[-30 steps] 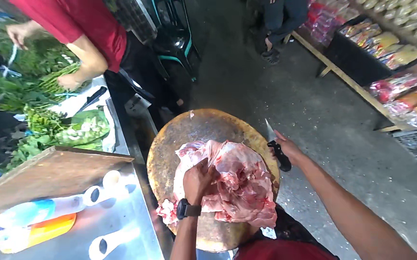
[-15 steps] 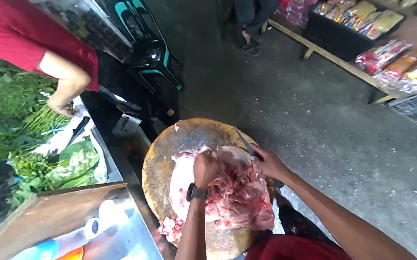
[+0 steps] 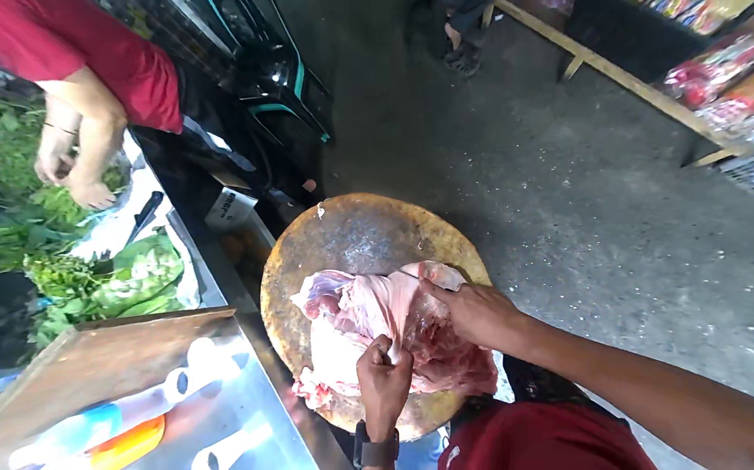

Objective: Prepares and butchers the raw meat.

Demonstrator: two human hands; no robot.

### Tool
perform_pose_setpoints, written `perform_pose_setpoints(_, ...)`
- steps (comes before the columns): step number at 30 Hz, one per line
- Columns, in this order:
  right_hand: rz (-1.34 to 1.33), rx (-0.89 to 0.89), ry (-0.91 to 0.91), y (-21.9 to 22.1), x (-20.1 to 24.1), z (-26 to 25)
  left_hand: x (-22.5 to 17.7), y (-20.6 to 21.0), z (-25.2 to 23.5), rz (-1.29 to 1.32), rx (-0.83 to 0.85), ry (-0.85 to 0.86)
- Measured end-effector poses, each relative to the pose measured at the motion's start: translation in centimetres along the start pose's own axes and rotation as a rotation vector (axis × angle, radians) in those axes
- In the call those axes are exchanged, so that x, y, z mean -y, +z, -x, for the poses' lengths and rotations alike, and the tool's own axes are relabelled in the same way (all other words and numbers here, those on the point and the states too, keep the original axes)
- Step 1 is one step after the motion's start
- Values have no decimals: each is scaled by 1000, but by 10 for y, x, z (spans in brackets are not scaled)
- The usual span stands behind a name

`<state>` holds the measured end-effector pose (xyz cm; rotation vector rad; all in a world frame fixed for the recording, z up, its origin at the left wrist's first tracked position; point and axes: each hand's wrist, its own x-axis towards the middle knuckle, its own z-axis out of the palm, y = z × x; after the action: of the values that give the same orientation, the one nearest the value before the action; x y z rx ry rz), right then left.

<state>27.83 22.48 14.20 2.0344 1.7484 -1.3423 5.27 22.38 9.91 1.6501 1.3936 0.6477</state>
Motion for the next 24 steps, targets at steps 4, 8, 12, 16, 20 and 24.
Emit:
perform_pose_setpoints(4, 18, -11, -26, 22, 9, 14, 12, 6, 15, -101, -6, 73)
perform_pose_setpoints(8, 74, 8, 85, 7, -15, 14, 20, 10, 35, -106, -49, 165)
perform_pose_setpoints(12, 84, -45, 71, 0, -3, 28, 27, 10, 51, -92, -59, 225)
perform_pose_setpoints(16, 95, -7, -76, 38, 21, 38, 33, 5, 64, -67, -78, 215)
perform_pose_setpoints(20, 175, -14, 100, 9, -3, 20, 46, 2, 78, 11, -87, 269)
perform_pose_setpoints(24, 268, -12, 27, -10, 20, 29, 53, 6, 84, -2, -96, 292)
